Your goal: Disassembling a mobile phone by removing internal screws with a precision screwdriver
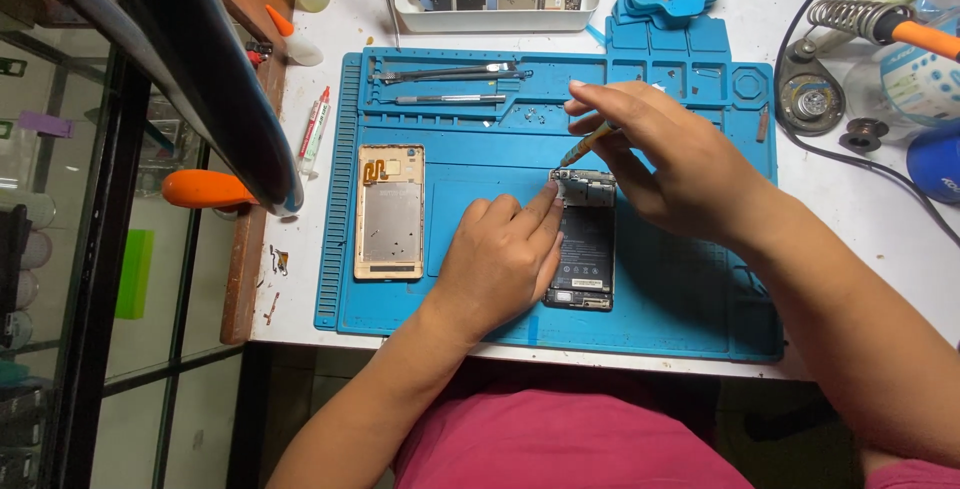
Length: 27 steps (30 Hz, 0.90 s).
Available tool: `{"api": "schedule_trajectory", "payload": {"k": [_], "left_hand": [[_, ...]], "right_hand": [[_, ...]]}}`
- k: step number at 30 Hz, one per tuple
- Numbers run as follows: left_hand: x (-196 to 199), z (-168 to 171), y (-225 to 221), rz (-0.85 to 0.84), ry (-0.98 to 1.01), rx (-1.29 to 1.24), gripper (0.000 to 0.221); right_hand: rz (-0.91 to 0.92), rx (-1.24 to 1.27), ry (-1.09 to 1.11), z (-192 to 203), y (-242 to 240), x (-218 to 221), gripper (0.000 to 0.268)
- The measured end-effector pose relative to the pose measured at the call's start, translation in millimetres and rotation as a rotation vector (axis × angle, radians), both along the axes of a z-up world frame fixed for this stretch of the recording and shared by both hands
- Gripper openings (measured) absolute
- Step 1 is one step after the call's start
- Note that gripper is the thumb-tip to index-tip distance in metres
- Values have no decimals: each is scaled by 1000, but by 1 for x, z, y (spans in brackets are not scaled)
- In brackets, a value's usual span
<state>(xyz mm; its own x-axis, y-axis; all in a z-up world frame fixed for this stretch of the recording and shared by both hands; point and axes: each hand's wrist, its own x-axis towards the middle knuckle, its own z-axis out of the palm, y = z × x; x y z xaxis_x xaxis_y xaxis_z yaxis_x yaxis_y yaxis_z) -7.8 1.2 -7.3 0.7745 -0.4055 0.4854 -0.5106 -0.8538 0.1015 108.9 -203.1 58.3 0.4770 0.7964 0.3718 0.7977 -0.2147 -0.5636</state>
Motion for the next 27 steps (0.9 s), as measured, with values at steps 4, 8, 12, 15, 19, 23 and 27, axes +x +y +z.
{"api": "schedule_trajectory", "payload": {"k": [4, 8, 12, 15, 19, 23, 27], "left_hand": [[-2, 0, -1, 8, -55, 8, 30], [-3, -4, -2, 5, -80, -20, 29], [-4, -5, -3, 3, -59, -43, 31], [-4, -10, -4, 13, -49, -44, 30], [-4, -9, -3, 17, -70, -11, 39], [-4, -10, -2, -6, -42, -36, 33], [-3, -10, -3, 11, -60, -40, 32]], "right_hand": [[-29, -128, -17, -3, 11, 4, 54], [-54, -110, -155, 1, 23, 0, 45], [-46, -93, -152, 4, 26, 1, 55], [-144, -208, -29, 1, 24, 2, 64], [-143, -84, -233, -6, 23, 4, 42], [-44, -138, -104, 8, 25, 2, 43], [-91, -256, 53, 15, 27, 0, 50]]}}
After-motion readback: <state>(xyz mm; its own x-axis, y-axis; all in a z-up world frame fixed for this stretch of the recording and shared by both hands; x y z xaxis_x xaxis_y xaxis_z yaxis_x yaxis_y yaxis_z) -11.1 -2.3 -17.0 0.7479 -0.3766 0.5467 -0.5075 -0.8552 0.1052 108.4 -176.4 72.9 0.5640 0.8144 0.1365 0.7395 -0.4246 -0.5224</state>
